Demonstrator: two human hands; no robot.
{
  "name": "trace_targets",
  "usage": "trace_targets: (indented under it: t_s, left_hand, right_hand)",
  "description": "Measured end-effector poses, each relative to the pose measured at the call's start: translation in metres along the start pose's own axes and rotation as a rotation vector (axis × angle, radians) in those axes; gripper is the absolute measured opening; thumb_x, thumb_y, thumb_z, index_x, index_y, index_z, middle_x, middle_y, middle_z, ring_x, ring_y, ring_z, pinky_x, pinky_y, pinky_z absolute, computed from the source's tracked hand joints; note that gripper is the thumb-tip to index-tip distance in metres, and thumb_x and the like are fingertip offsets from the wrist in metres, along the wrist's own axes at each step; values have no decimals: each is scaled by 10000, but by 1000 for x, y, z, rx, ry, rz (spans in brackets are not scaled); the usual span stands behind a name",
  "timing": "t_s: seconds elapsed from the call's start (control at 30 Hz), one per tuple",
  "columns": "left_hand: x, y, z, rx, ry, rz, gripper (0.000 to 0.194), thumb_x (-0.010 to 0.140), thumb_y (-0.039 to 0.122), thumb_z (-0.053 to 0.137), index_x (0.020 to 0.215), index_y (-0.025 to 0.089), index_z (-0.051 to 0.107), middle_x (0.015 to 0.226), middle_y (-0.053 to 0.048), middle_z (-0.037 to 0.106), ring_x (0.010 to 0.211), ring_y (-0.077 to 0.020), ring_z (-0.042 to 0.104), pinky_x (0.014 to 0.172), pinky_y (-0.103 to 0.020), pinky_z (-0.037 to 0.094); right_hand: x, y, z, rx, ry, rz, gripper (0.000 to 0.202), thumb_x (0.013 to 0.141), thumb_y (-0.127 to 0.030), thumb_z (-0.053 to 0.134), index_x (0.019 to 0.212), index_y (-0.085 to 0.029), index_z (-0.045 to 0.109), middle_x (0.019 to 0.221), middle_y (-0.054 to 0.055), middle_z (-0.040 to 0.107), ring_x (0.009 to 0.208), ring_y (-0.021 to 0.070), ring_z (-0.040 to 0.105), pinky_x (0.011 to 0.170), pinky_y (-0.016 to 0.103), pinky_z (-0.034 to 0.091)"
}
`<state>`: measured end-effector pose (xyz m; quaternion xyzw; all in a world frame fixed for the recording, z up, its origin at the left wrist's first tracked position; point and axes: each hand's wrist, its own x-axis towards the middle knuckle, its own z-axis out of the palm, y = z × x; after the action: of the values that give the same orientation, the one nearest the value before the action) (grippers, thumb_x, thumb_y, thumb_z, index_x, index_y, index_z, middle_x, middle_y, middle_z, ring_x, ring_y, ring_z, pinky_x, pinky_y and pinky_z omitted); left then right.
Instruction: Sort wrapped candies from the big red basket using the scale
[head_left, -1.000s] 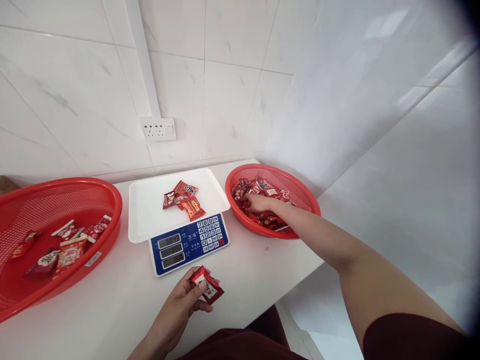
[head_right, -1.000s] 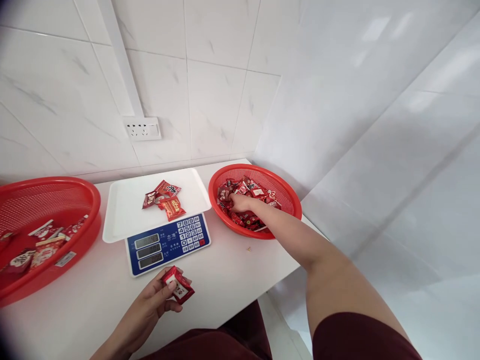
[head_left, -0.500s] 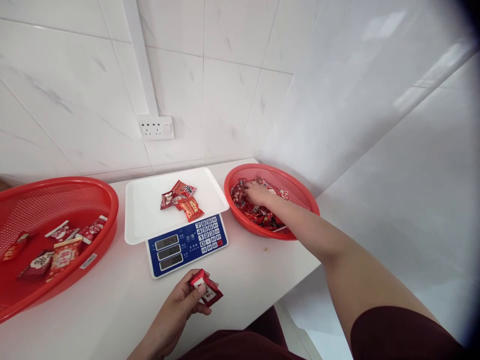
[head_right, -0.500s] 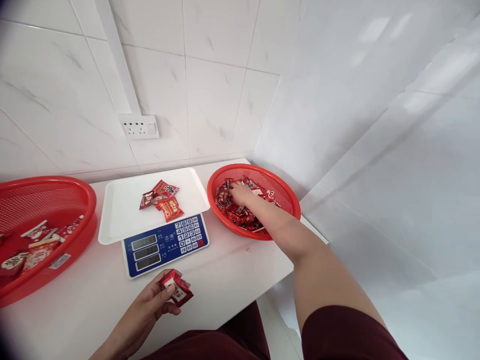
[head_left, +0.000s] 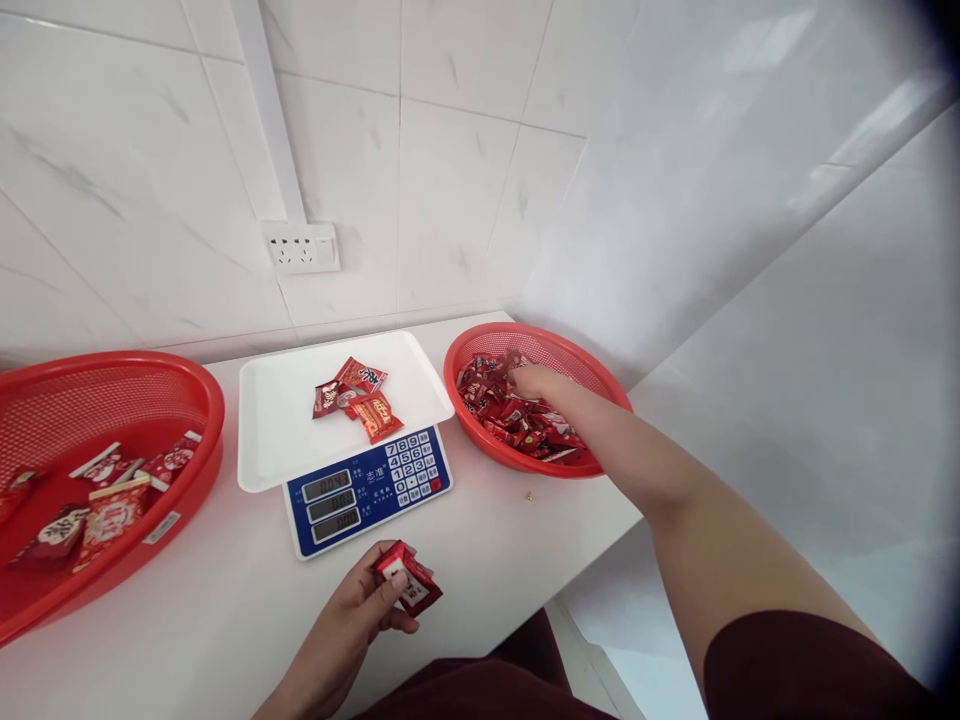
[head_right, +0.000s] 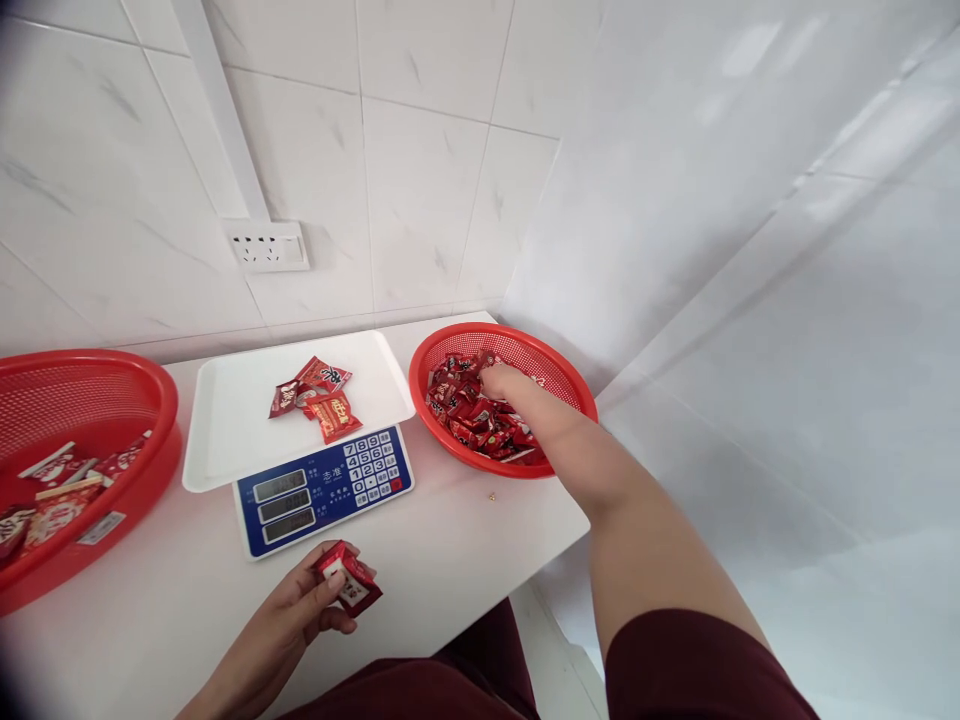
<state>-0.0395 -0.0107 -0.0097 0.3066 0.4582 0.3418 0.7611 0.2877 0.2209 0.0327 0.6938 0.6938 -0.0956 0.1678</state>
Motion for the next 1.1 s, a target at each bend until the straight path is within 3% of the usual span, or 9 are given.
trace_targets:
  t_s: [0.27,0.4,0.5,0.7,0.87,0.97,1.1]
  left_hand:
    - [0,2,1,38,-41,26,379,716,458,654,970,187,579,906,-67,622,752,-172,552,626,-276,455]
    - [0,3,1,51,-41,38,376,723,459,646,971,185,579,924,-72,615,773,-176,550,631,-274,455]
    - [0,0,-1,54,-53,24,380,733,455,640,993,188,568,914,-66,615,755,-166,547,630,-269,456]
    - [1,-4,-5,38,-80,5,437,722,458,656,1053,194,546,894,-55,613,749,-162,554,646,-278,476]
    - [0,-4,-1,9,-135,63,361,737,428,652,958,163,550,818,-43,589,720,-146,548,611,-262,469]
    - [1,-4,-2,3,-170,84,344,743,404,651,948,153,537,813,-39,575,738,-147,552,615,-264,470]
    - [2,-5,-4,-4,-164,101,333,753,381,641,961,150,521,827,-36,571,745,-144,558,621,-266,469]
  right_hand:
    - [12,-32,8,63,-44,3,314,870,-303,530,1143,-147,525,1149,90,550,964,198,573,807,396,490]
    - [6,-23,-1,249,-53,-35,292,869,-299,531,1117,-146,545,1131,86,565,951,196,579,804,385,492]
    - [-8,-10,-12,449,19,-69,258,875,-212,491,1114,-155,572,1181,95,571,972,210,583,799,316,492]
    - [-44,-7,-34,824,103,-200,373,898,-168,356,1256,-208,449,1249,73,555,946,169,622,716,262,534]
    - [-62,-47,-48,1239,-36,-469,286,848,-192,499,1124,-223,566,1208,55,572,933,151,612,744,269,538]
    - [-66,-88,-55,1267,-77,-516,285,844,-170,491,1113,-221,570,1169,54,592,911,146,621,774,282,533]
    - [-64,-132,-59,1165,-21,-564,464,863,-233,474,1318,-247,385,1289,99,507,1005,191,599,853,382,502]
